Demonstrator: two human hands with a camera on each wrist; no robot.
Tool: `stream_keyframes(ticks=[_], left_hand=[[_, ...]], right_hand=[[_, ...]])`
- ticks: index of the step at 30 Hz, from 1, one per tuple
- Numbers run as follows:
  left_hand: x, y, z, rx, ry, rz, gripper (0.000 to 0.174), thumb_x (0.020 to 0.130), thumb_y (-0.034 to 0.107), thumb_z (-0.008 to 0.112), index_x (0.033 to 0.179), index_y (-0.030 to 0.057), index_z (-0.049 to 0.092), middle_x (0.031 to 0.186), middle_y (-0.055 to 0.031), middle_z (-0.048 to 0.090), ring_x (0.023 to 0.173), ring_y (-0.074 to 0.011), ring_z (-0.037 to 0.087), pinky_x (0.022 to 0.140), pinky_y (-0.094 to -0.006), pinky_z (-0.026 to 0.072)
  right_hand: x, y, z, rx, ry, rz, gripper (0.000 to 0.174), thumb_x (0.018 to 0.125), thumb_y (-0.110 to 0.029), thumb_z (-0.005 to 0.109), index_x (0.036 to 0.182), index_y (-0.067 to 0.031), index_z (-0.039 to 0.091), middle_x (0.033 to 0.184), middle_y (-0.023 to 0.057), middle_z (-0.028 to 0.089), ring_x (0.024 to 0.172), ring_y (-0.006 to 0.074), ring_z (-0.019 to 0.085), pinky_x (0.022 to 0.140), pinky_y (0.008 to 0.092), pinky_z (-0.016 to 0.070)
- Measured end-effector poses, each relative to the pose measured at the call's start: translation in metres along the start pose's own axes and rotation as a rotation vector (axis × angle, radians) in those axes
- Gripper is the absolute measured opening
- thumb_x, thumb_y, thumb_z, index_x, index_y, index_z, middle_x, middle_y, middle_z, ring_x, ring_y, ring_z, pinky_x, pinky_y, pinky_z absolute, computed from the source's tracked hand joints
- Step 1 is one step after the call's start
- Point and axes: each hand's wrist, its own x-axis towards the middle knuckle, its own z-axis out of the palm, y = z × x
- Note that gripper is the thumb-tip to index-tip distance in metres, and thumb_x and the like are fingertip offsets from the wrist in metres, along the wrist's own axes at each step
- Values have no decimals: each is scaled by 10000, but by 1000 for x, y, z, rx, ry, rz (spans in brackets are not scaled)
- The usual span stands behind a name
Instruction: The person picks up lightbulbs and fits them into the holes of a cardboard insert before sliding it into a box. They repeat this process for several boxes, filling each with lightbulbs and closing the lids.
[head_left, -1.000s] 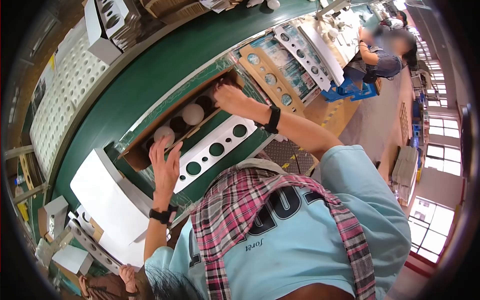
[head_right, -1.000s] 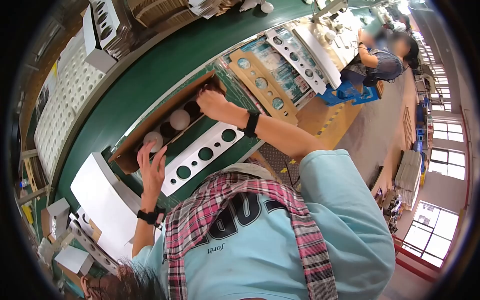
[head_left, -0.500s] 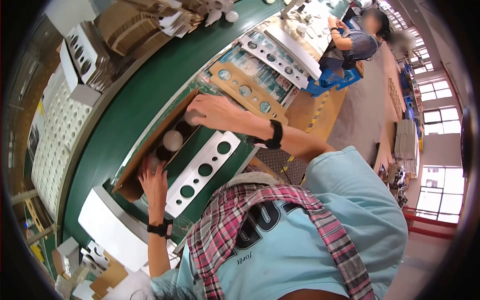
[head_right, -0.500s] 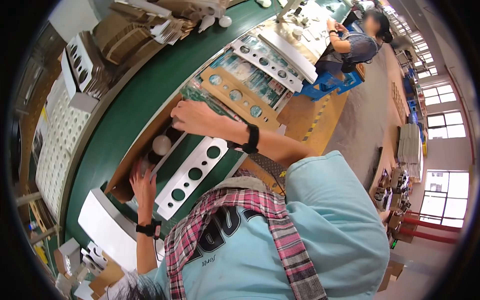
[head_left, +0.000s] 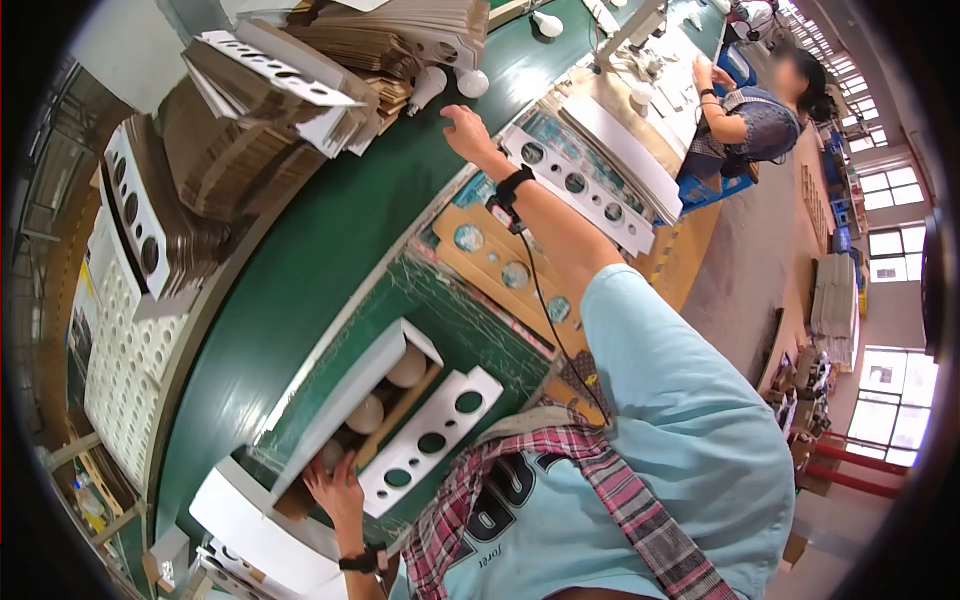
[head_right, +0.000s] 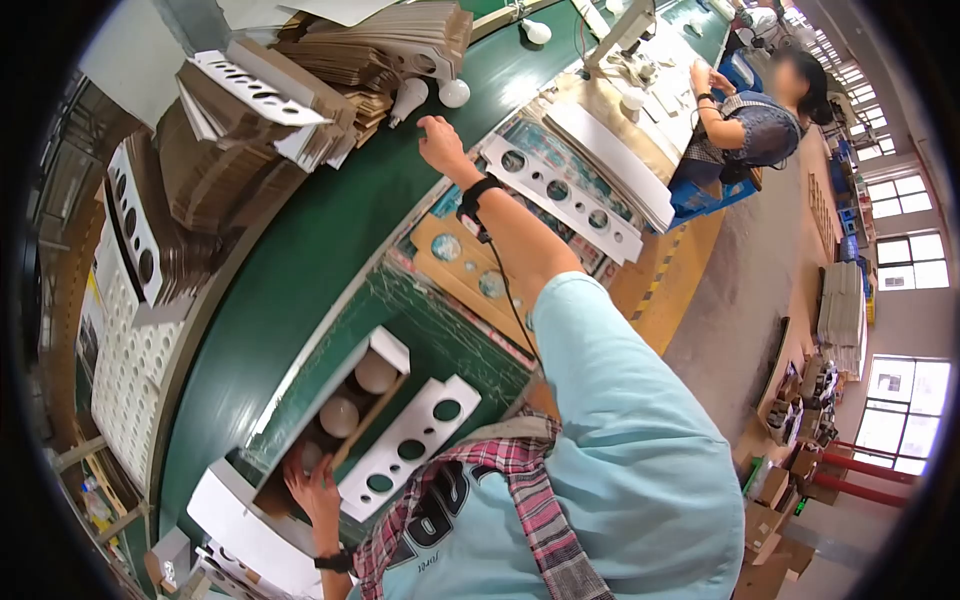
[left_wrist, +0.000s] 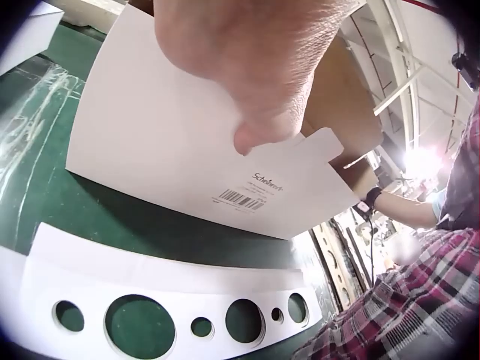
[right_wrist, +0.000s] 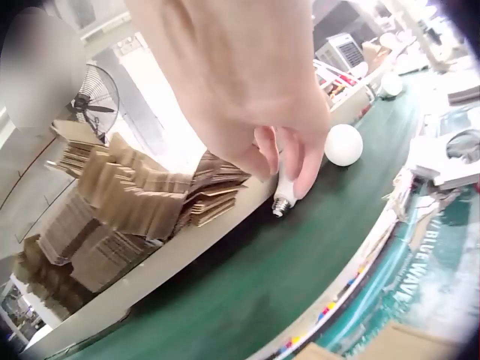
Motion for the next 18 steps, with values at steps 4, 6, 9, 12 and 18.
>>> stream_keyframes(ticks=[4,6,9,12,18], left_hand=[[0,-1,4,34,-28,-72,339,627,117,692,951,211,727,1136,-224,549,1112,-431,467,979,-539,333],[-6,5,0,38,-23,-111,294,632,125,691,914,195,731,1101,-170,586,1077,-391,497,938,-515,366],[-12,1,7,-91,-95,-192,249,634,146,690,879,173,727,1031,-79,631,1020,-297,543,862,-469,415],[-15,3,4,-81,-112,-236,277,651,168,677,924,185,720,974,-68,639,978,-269,554,848,-445,424],[1,10,-6,-31,-52,-179,309,667,198,665,968,244,719,980,-95,602,1038,-304,517,952,-464,374]], right_hand=[[62,29,27,-194,64,-110,648,709,-12,540,1327,16,346,1305,242,410,1211,394,404,1017,411,363],[81,39,52,-279,92,-225,671,691,-29,550,1324,47,340,1302,272,403,1212,412,392,1033,419,346],[103,76,67,-436,163,-378,747,685,-173,653,1338,26,350,1276,253,444,1176,397,427,997,434,368],[112,88,63,-467,81,-373,820,665,-343,753,1347,-70,390,1292,195,471,1211,374,411,1019,467,325],[63,42,55,-97,-42,-249,697,651,-205,798,1189,13,412,1144,215,506,1095,385,482,929,445,390]])
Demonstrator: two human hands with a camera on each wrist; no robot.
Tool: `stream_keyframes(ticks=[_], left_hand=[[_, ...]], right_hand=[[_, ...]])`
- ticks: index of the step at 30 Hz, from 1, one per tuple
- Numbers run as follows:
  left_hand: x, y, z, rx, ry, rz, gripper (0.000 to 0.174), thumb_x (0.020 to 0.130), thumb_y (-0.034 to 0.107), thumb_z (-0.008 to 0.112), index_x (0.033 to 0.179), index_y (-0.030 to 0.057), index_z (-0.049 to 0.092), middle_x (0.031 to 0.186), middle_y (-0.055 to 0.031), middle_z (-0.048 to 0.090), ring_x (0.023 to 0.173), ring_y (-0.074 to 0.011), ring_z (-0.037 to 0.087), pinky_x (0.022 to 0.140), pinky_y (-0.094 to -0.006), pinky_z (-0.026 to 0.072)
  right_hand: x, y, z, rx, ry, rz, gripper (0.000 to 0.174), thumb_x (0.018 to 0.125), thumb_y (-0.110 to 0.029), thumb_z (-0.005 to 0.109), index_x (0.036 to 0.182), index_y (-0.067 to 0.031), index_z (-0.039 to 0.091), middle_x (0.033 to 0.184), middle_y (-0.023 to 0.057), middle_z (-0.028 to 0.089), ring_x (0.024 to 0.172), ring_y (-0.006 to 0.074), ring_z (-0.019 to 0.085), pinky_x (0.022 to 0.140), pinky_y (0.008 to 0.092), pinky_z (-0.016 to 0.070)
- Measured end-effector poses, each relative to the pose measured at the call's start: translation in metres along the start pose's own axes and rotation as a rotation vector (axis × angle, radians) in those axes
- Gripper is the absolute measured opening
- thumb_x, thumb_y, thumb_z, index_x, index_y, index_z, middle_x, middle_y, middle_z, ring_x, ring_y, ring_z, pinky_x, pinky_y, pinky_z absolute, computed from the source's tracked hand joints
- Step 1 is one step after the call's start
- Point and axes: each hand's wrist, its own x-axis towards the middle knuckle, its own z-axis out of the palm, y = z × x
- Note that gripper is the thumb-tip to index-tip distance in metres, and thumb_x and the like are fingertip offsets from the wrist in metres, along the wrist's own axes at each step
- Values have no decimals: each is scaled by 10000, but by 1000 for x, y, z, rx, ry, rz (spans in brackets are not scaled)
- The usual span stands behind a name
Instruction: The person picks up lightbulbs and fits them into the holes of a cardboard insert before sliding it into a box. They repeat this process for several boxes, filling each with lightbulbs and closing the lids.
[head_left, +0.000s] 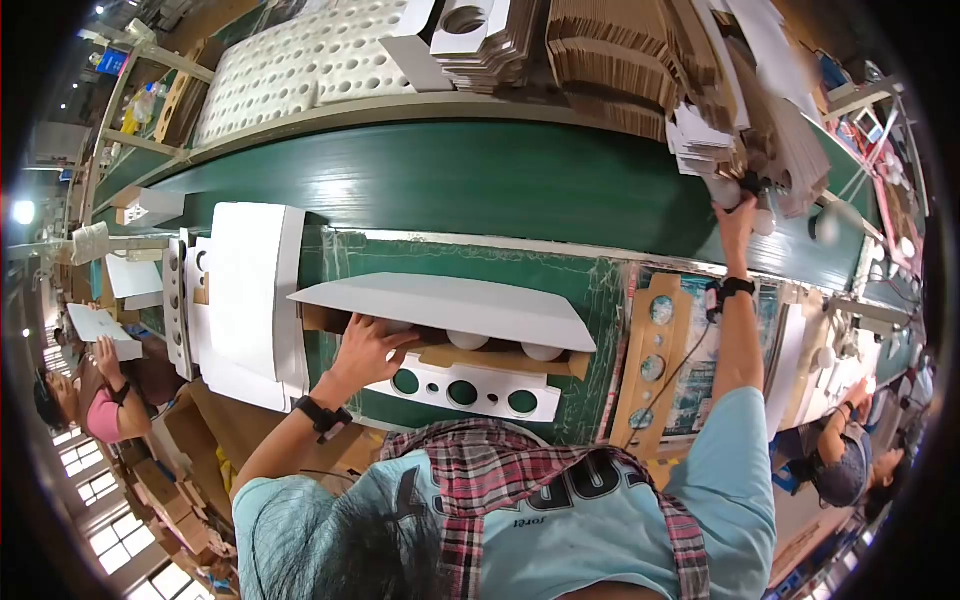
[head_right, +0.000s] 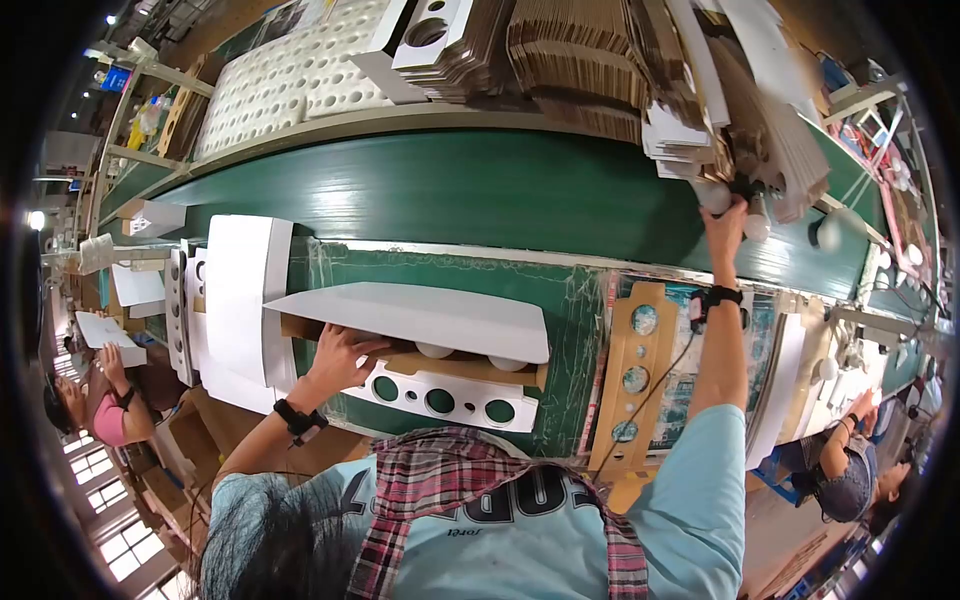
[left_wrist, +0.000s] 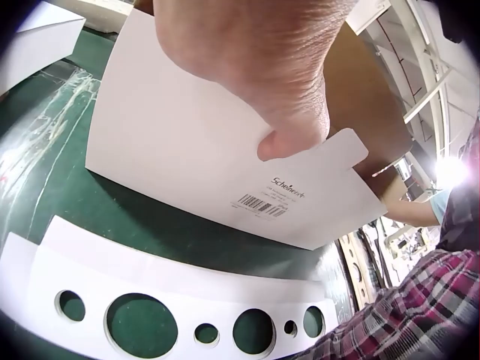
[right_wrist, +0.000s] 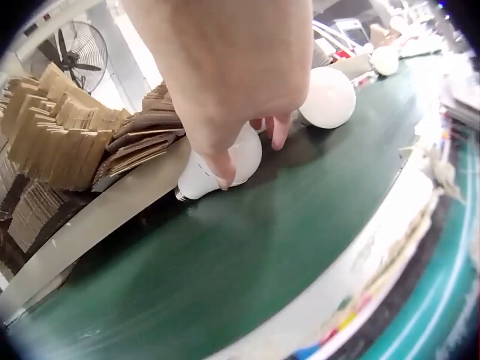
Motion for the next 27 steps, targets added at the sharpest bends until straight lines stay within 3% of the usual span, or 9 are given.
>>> stream_keyframes(ticks=[3,6,7,8,12,17,21,23,27], left_hand=[[1,0,0,25,55,46,292,659,190,668,944,227,721,1065,-124,558,1093,-330,481,977,-484,357],[0,-6,10,14,98,102,314,652,173,664,959,217,714,1143,-117,544,1121,-340,464,973,-486,357],[0,-6,7,22,98,115,324,649,165,663,966,211,710,1169,-113,539,1135,-347,456,968,-486,358],[3,-5,5,10,120,116,301,661,149,650,952,197,709,1173,-119,541,1135,-341,459,972,-485,349],[1,3,-3,-85,142,176,285,685,112,647,968,131,667,1232,-137,513,1204,-363,399,994,-492,324],[-3,32,-39,-297,262,238,257,735,76,623,991,89,636,1235,-158,506,1180,-371,433,1002,-465,334],[8,87,-75,-780,114,186,423,771,137,649,1174,49,556,1305,-156,476,1197,-321,464,1022,-436,342],[21,117,-83,-1066,24,238,682,764,231,694,1343,36,393,1364,-149,429,1251,-283,431,1052,-422,318],[27,153,-71,-1259,-128,288,926,679,257,792,1399,20,261,1319,-171,456,1210,-265,476,1004,-394,382]], right_hand=[[-11,-20,10,230,63,-196,808,659,-260,817,1260,44,370,1172,229,498,1082,383,489,927,418,401],[-17,-48,14,150,44,-28,762,656,-321,804,1219,35,435,1124,247,534,1087,382,489,910,452,405],[-13,-33,34,80,-36,57,604,698,-315,785,1089,64,524,968,155,619,804,246,635,700,376,522],[-17,-66,16,285,-193,326,502,730,-332,762,993,47,563,850,109,630,679,180,638,574,316,542],[-64,-102,-8,1055,-456,734,496,750,-350,747,981,52,570,861,135,627,679,205,630,643,300,565],[-150,-130,-66,1763,-663,689,493,879,-347,613,1164,41,507,1019,177,609,843,257,623,795,364,531],[-220,-197,-149,1883,-806,406,560,889,-357,591,1236,60,449,1119,214,576,926,286,614,834,377,517],[-252,-236,-172,2023,-979,288,590,894,-357,582,1273,64,416,1165,232,553,967,302,607,856,391,509],[-326,-292,-177,1861,-1022,428,656,892,-366,591,1346,38,345,1230,200,519,1048,288,585,924,424,468]])
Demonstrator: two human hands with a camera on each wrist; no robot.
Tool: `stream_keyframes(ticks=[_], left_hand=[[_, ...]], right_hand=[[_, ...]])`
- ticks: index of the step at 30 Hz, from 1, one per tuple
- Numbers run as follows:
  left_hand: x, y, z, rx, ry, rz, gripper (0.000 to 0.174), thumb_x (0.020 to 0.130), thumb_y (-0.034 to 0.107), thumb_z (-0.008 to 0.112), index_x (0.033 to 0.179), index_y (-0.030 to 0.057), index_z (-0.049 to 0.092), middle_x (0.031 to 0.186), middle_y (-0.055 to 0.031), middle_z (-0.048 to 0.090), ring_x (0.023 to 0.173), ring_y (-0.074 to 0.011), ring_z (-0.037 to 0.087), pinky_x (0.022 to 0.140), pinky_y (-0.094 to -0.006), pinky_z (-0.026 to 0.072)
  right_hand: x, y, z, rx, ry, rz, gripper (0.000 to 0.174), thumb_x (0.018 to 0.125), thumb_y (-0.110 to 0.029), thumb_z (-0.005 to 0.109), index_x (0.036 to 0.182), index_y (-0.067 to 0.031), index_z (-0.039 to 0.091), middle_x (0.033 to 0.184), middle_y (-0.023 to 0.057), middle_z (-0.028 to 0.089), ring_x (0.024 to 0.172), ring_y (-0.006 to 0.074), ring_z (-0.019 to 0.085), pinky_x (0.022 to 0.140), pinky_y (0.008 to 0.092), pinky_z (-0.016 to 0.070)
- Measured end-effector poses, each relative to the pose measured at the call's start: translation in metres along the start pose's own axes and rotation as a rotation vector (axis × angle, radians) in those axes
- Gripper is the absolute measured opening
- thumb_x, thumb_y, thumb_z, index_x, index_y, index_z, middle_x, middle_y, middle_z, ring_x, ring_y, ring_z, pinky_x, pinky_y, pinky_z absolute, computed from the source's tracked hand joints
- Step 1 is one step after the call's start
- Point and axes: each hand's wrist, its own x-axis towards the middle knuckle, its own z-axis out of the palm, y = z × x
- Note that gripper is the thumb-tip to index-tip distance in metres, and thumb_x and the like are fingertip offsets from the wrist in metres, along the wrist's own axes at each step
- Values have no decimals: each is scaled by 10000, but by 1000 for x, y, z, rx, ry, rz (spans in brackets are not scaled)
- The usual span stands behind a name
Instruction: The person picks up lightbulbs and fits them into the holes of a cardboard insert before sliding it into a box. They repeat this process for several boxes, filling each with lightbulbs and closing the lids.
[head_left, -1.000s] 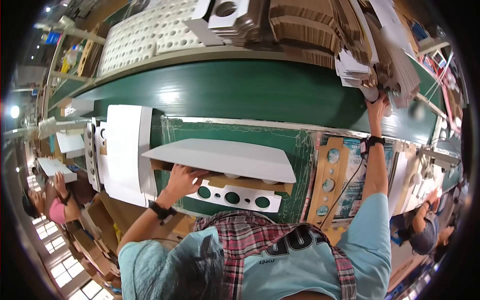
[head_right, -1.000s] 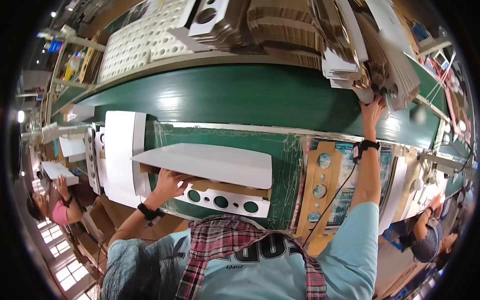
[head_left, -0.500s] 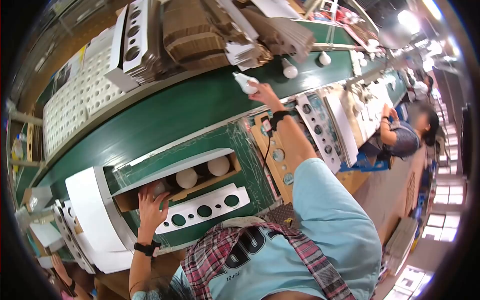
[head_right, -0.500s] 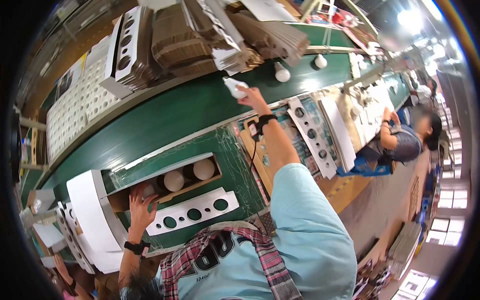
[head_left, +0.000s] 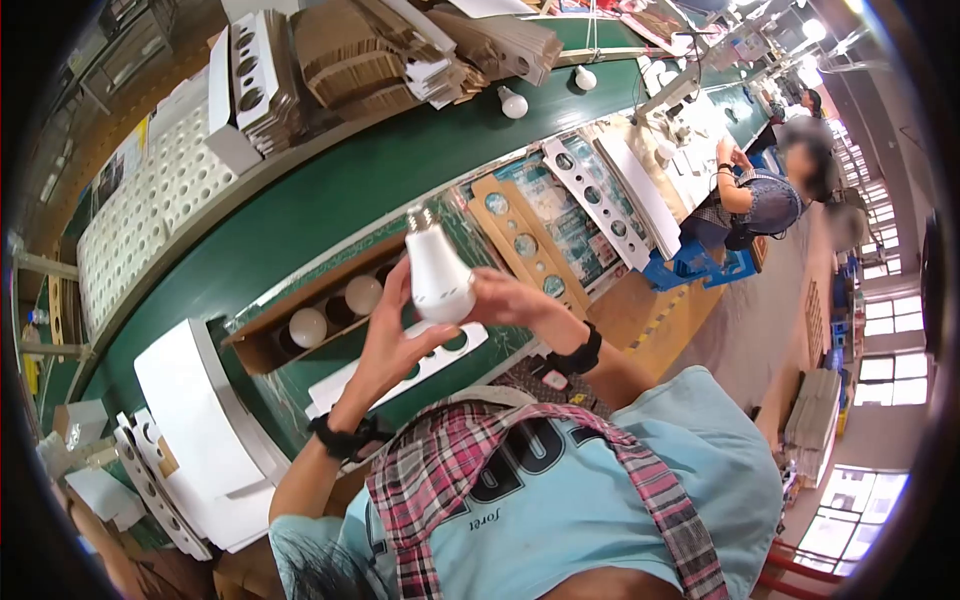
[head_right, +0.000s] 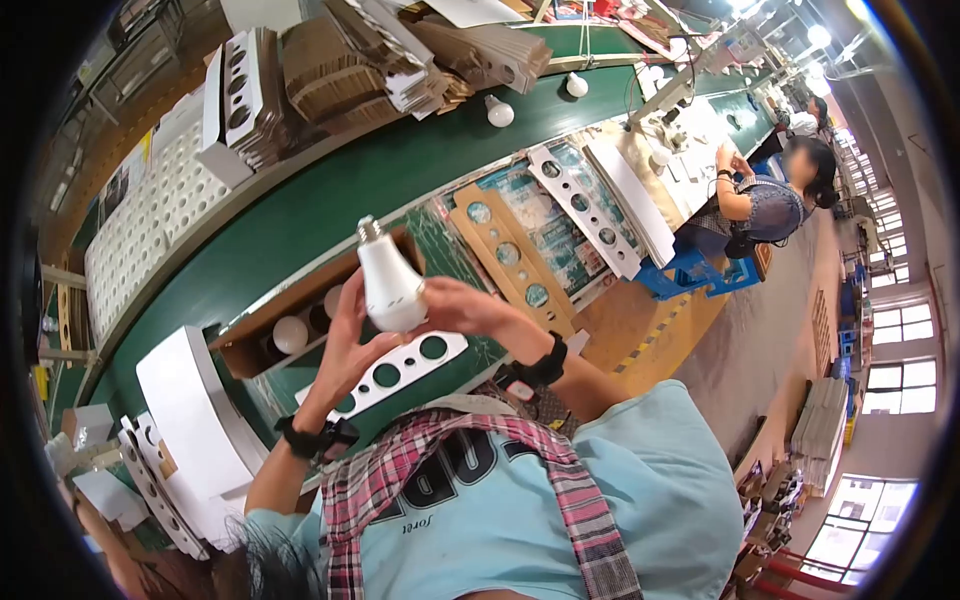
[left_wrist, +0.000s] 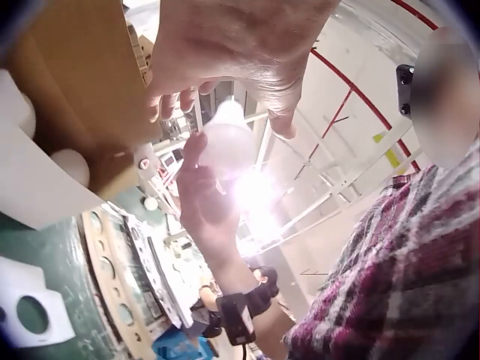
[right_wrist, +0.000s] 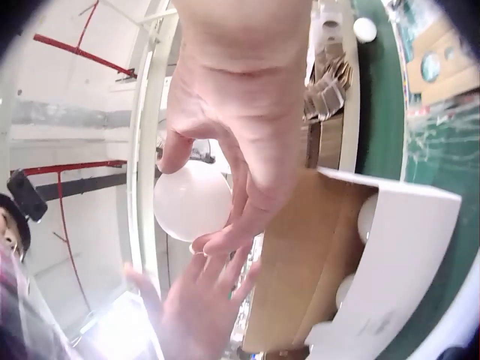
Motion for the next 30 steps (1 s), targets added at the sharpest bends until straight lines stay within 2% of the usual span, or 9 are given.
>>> stream_keyframes(ticks=[1,3,6,7,8,13,20,25,30], left_hand=[[-7,12,6,-179,33,-133,860,702,257,789,1365,14,298,1255,-175,494,1131,-253,531,954,-377,430],[-20,5,0,-71,35,-65,829,689,222,804,1336,14,328,1190,-163,525,1038,-251,569,905,-364,461],[-44,-2,-8,272,71,135,813,660,156,812,1327,37,364,1226,-164,508,1104,-300,527,938,-387,435],[-52,-5,-13,420,49,204,795,645,96,804,1322,56,387,1257,-162,488,1167,-344,472,966,-402,413],[-58,-8,-17,508,26,253,788,639,73,800,1314,58,394,1266,-164,482,1166,-351,468,971,-409,410],[-86,-21,-27,686,11,397,781,640,21,784,1314,52,391,1292,-167,455,1170,-366,458,986,-425,401],[-88,-44,-80,743,13,284,941,583,98,824,1385,87,333,1377,-161,396,1279,-347,383,1057,-423,337],[-83,-95,-143,1275,-94,152,571,663,63,738,1208,94,569,1344,-80,449,1265,-288,409,1043,-377,364],[-95,-105,-155,1150,15,132,275,718,-27,629,978,50,679,1268,-71,510,1191,-265,470,982,-355,422]], right_hand=[[-2,6,16,-70,-60,10,667,888,-371,598,1355,30,340,1230,180,523,1048,275,585,919,410,472],[-7,12,29,-283,-65,41,678,880,-382,614,1364,14,352,1228,144,529,1039,222,586,885,348,485],[-12,-4,43,-870,154,38,472,864,-144,637,1288,-25,467,1222,97,540,983,149,590,864,283,489],[-13,-1,44,-810,171,-191,446,829,3,628,1253,-38,498,1197,76,551,964,138,589,843,266,493],[-17,-12,66,-772,238,-187,429,792,50,645,1202,-23,541,1166,66,559,961,127,578,822,261,497],[-16,-2,106,-1343,10,-401,352,749,-12,689,1092,-69,636,1114,53,581,941,180,581,843,294,479],[0,19,102,-1327,249,-377,321,749,-38,713,1059,-82,642,1049,39,574,910,127,578,702,233,489],[53,17,78,-1385,275,-449,318,763,-30,688,1072,-36,617,998,57,553,789,126,578,666,247,515],[118,42,62,-1732,-4,-467,243,779,-111,642,992,0,604,960,121,536,809,286,583,713,342,512]])
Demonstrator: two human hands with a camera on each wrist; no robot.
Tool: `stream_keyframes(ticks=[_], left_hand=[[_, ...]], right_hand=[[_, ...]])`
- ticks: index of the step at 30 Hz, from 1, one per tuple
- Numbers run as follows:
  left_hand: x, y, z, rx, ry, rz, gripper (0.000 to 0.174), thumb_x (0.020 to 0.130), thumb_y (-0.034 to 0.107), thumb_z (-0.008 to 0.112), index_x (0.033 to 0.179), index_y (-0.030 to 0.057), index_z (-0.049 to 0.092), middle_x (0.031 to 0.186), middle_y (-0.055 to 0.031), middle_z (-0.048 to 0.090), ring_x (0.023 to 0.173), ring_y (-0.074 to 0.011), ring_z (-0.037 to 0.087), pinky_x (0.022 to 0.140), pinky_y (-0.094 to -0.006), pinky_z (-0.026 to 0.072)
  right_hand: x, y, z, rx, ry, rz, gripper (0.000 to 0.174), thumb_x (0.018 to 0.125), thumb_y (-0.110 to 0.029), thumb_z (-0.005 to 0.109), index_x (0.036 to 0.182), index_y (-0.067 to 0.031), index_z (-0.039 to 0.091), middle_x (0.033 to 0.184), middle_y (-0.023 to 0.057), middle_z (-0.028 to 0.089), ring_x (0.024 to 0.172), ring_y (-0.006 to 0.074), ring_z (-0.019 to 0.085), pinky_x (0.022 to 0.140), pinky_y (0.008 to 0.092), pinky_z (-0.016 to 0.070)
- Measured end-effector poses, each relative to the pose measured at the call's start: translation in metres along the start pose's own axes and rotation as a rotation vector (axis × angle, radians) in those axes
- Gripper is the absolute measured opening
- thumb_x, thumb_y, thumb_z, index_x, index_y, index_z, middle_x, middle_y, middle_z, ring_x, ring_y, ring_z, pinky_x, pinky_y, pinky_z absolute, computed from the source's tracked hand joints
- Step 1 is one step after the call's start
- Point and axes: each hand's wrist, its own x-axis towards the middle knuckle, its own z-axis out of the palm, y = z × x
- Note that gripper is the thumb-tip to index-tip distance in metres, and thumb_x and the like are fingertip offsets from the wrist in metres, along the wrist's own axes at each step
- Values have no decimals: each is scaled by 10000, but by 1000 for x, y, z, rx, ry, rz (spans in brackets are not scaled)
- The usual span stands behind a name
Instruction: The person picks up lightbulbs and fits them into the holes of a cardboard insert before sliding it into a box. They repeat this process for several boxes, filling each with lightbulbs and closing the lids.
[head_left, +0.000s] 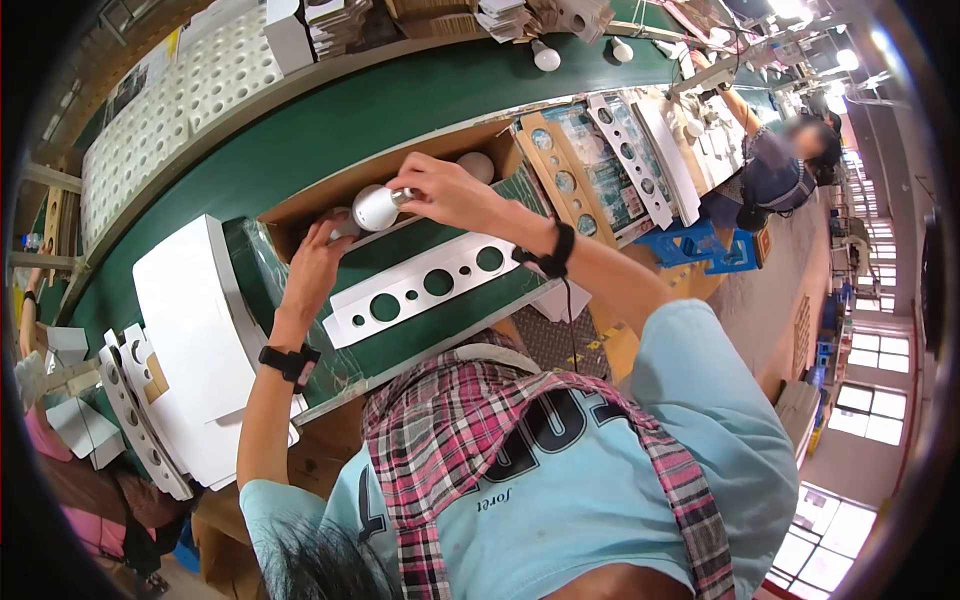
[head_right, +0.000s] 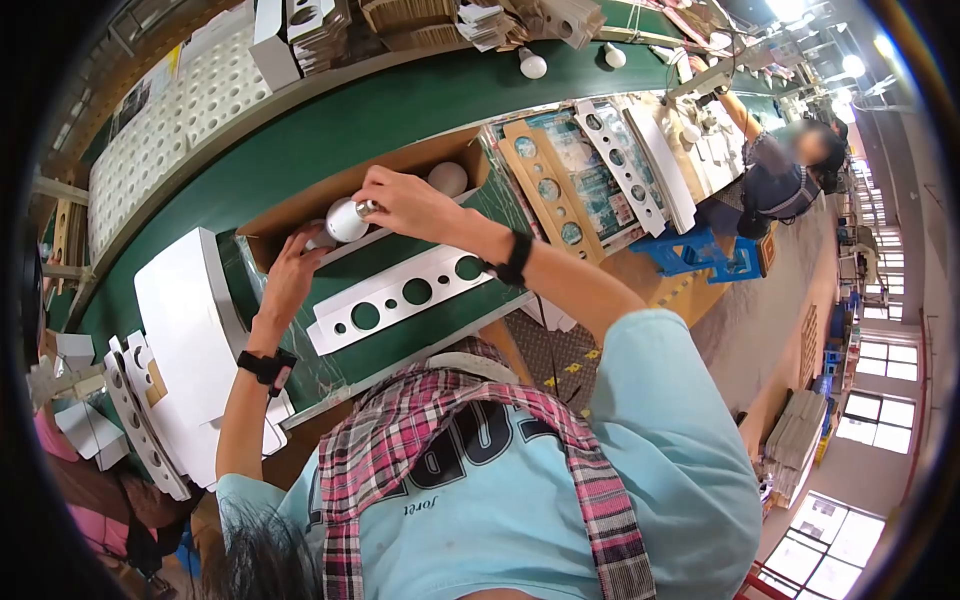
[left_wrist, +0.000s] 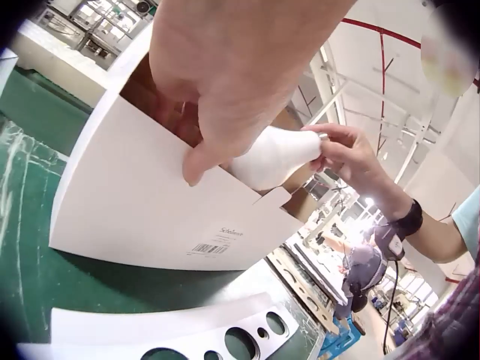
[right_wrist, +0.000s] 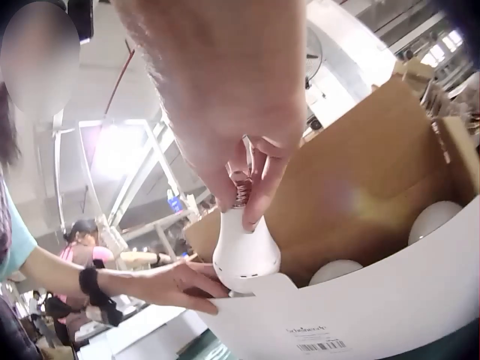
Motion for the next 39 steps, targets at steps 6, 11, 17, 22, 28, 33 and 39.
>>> stream_keyframes(ticks=[6,11,17,22,28,33,39], left_hand=[[1,5,-8,-36,11,14,273,750,-34,595,1002,46,664,1260,-105,503,1178,-289,472,963,-369,429],[-34,38,-9,-150,211,118,270,744,-26,609,1000,57,629,1064,-120,585,991,-318,562,847,-386,467],[-84,31,64,-74,-244,-81,893,586,170,823,1343,77,359,1417,-218,273,1314,-380,278,1059,-503,256],[-86,16,84,23,-387,-77,1001,573,237,840,1390,69,287,1449,-231,226,1343,-385,238,1082,-525,214],[-59,49,41,-67,-444,-39,858,605,222,773,1335,53,355,1431,-239,258,1301,-404,282,1030,-564,228],[-30,74,12,-89,-484,-53,756,588,240,769,1256,85,451,1404,-229,295,1260,-399,320,1003,-551,247],[-15,86,10,-164,-487,-86,603,622,250,759,1169,125,538,1388,-222,333,1225,-395,360,992,-524,269]], right_hand=[[36,42,50,-334,-315,-63,150,747,-95,598,797,44,626,894,204,611,788,368,619,709,421,514],[41,51,63,-319,-345,-61,151,743,-91,599,793,49,626,794,236,619,748,387,629,693,440,521],[15,5,-27,-105,76,-16,147,851,-156,571,912,-39,635,846,110,603,838,308,607,712,386,500],[-17,74,-141,-54,484,330,140,839,-122,614,935,-37,670,853,111,662,765,250,639,690,326,505],[-42,294,-154,-273,466,647,475,760,-247,710,1141,-11,554,1031,177,591,970,320,572,866,392,458],[5,382,-132,-237,463,877,843,651,-372,794,1298,-33,373,1239,235,422,1144,427,430,963,469,395],[9,415,-107,235,556,986,640,693,-329,754,1177,-22,470,1142,199,505,1019,359,551,827,490,481]])
